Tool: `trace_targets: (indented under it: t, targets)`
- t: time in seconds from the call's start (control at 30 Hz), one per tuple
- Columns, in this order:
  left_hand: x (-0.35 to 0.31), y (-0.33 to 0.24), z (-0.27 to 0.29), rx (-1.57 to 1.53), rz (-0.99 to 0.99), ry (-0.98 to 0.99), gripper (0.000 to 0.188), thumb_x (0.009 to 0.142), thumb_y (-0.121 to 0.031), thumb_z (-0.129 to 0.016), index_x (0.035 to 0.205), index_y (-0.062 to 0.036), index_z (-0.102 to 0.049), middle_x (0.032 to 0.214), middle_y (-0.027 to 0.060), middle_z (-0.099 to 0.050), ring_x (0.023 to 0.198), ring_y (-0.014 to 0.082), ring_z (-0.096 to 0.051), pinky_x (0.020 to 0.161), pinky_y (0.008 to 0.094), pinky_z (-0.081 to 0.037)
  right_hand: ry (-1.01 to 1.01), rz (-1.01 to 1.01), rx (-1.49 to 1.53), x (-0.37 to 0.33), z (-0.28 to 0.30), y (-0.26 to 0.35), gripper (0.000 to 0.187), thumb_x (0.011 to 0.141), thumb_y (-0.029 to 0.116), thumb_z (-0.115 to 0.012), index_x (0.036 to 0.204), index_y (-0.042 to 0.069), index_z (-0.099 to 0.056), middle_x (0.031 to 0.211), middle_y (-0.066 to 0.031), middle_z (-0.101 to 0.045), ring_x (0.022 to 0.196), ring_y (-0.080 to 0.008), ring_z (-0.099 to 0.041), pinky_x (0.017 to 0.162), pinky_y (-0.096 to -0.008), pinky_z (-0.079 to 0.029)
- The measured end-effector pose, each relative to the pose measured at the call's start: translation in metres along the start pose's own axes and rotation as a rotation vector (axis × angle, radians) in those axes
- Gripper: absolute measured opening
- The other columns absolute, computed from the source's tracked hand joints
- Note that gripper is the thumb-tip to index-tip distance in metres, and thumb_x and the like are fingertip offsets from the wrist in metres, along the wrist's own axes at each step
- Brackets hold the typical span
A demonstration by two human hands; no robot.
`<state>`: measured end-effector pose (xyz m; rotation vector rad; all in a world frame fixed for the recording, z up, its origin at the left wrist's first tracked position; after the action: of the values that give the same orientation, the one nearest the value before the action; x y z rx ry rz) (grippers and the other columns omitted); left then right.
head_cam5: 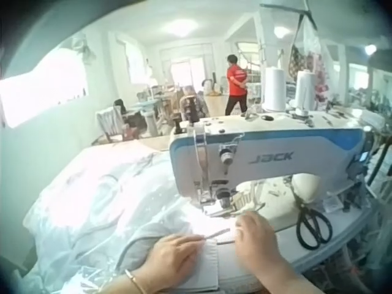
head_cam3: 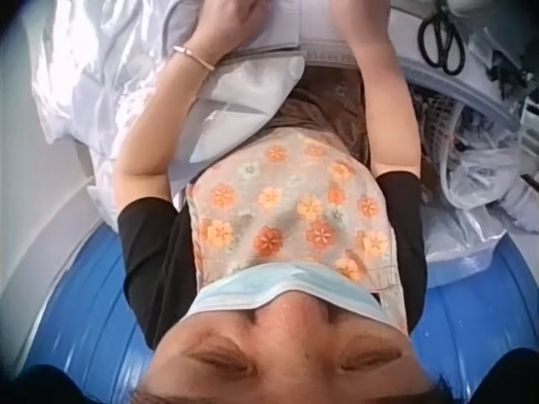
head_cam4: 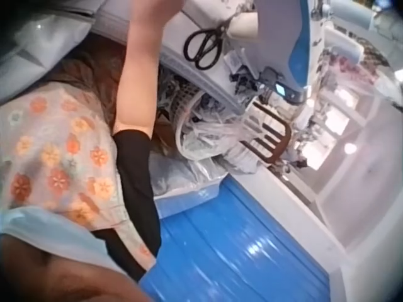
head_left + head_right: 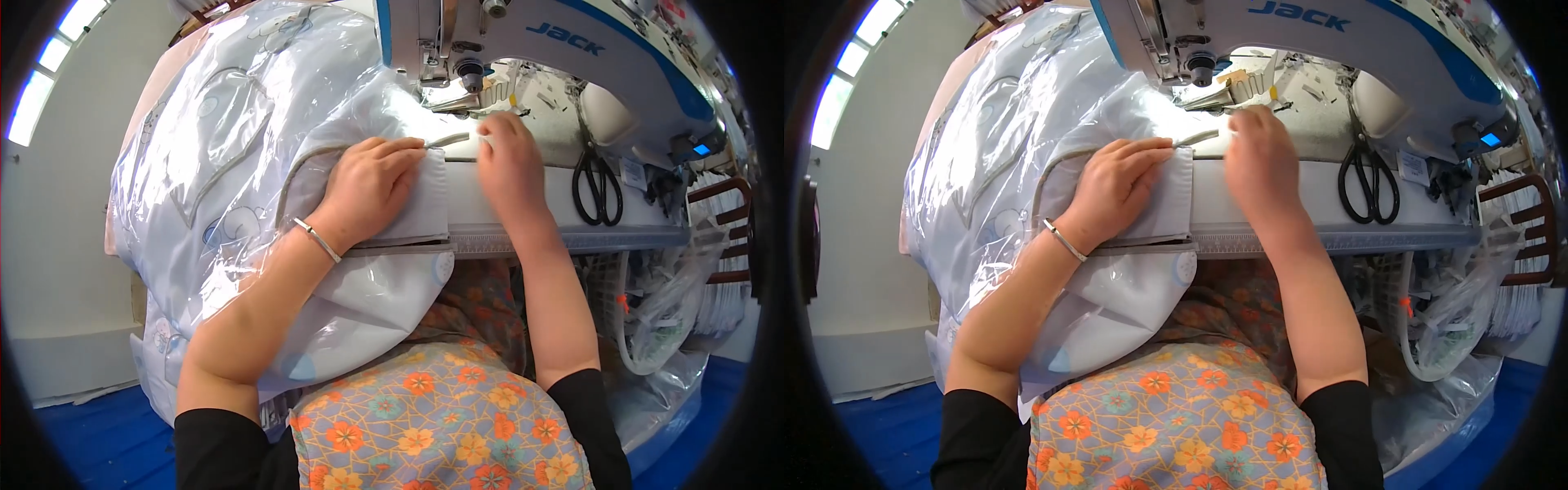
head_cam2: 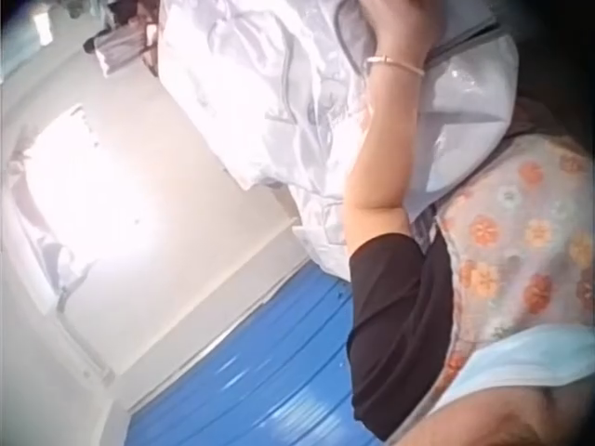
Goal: Sewing a plastic and fabric cover using an industrial sewing machine.
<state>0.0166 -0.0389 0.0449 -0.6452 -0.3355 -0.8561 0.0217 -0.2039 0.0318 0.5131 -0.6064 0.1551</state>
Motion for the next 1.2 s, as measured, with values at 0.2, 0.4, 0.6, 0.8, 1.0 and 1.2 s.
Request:
trace_targets:
  t: [0.2,0.4,0.6,0.8,1.0,1.2]
  targets:
    - [0.004,-0.012,-0.006,0.133,-0.039,0.097,0.032,0.085,-0.017,-0.064,0.113,-0.0015,-0.066,0.124,0.0117,-0.066,0.099,0.0311,-0.062,0.09,0.0396,-0.051,0.139,0.179,0.324,-0.114,0.029,0.076,0.045,0.071,-0.008,-0.063,0.113,0.006,-0.064,0.119,-0.0188,-0.061,0.101,-0.0358,-0.062,0.087,-0.0431,-0.052]
    - [0.016,-0.009,-0.02,0.164,0.048,0.268,0.03,0.087,-0.017,-0.063,0.112,-0.0017,-0.065,0.124,0.0102,-0.065,0.101,0.0307,-0.062,0.09,0.0372,-0.052,0.156,0.291,0.364,-0.112,0.022,0.092,0.041,0.072,-0.002,-0.066,0.111,0.009,-0.071,0.125,-0.0183,-0.063,0.101,-0.0327,-0.066,0.084,-0.0395,-0.056]
    - [0.013,-0.008,-0.023,0.204,0.099,0.323,0.039,0.086,-0.011,-0.06,0.123,0.0004,-0.063,0.13,0.0135,-0.062,0.106,0.0308,-0.061,0.096,0.0373,-0.05,0.163,0.307,0.458,-0.092,0.029,0.099,0.043,0.067,-0.005,-0.063,0.108,0.003,-0.07,0.12,-0.0185,-0.067,0.098,-0.0333,-0.069,0.083,-0.0397,-0.056]
    - [0.026,0.002,-0.023,0.216,0.036,0.283,0.04,0.082,-0.009,-0.063,0.121,0.0009,-0.063,0.126,0.0147,-0.064,0.106,0.0312,-0.061,0.095,0.0374,-0.05,0.175,0.247,0.521,-0.077,0.02,0.088,0.043,0.068,-0.008,-0.061,0.109,0.003,-0.069,0.119,-0.0186,-0.068,0.1,-0.0356,-0.068,0.084,-0.0415,-0.056]
    - [0.039,0.012,-0.019,0.27,-0.059,0.172,0.017,0.081,-0.013,-0.065,0.095,-0.0018,-0.065,0.101,0.011,-0.066,0.097,0.0294,-0.062,0.082,0.0391,-0.053,0.22,0.205,0.535,-0.06,0.003,0.078,0.042,0.072,-0.009,-0.062,0.111,0.003,-0.068,0.12,-0.0189,-0.067,0.104,-0.0369,-0.067,0.088,-0.0422,-0.055]
    - [0.037,0.025,-0.03,0.198,0.135,0.287,0.037,0.086,-0.013,-0.063,0.119,0.0028,-0.063,0.122,0.0198,-0.063,0.115,0.0349,-0.057,0.103,0.0423,-0.044,0.239,0.177,0.542,-0.06,-0.002,0.07,0.041,0.071,-0.007,-0.063,0.11,0.005,-0.067,0.122,-0.0163,-0.066,0.104,-0.0354,-0.066,0.091,-0.0428,-0.055]
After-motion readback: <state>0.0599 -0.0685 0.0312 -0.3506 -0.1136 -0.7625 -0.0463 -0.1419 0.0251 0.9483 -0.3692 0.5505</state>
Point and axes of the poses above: each hand's wrist, its own x-axis towards the middle knuckle, its own z-axis out of the back of the hand, y = z × x, the point moved 10 cm from there along x, towards the middle knuckle
